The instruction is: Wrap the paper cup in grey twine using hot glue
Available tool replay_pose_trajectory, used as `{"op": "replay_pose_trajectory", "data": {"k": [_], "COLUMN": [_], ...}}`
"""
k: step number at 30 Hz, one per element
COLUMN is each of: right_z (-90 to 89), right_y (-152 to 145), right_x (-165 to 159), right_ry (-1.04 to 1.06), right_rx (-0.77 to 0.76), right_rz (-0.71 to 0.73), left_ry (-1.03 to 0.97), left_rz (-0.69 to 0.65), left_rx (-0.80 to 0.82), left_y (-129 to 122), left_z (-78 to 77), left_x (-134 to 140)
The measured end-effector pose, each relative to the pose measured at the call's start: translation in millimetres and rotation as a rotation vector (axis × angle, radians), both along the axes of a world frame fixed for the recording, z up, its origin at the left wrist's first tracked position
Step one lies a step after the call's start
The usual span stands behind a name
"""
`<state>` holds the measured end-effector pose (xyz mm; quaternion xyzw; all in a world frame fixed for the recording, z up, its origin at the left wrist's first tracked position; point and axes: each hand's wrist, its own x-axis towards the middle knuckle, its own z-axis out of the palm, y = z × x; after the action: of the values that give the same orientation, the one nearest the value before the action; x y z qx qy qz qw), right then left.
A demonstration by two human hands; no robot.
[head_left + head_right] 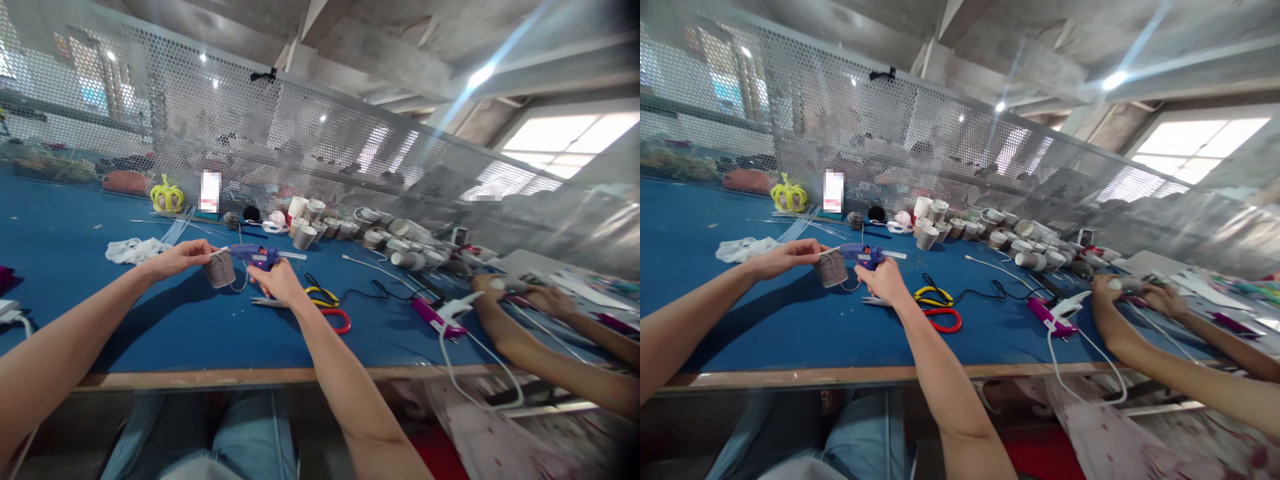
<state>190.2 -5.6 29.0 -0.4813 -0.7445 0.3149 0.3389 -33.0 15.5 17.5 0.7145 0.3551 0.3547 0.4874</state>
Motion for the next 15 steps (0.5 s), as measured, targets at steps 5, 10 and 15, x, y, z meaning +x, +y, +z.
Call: {"op": "replay_pose_trajectory", "data": {"k": [5,10,15], "right_z": [-0.4,0.9,2.4], "right_y": [1.5,-0.3,-2.3], "right_x": [0.0,-0.4,-1.3], "right_ry": [-0.002,0.011,0.0], "right_rx": [0.003,-0.021,-0.012], "right_rz": [-0.047,0.004,-0.024], "left_ry": [0.004,-0.002,-0.004], "left_rz": [-0.005,-0.019,-0.014], "left_rx": [0.007,0.011,0.014], "left_y": [-0.1,0.4,1.8], "left_z": [0.2,-0.6,-1.9], "left_x": [-0.4,-1.0,-0.6]}}
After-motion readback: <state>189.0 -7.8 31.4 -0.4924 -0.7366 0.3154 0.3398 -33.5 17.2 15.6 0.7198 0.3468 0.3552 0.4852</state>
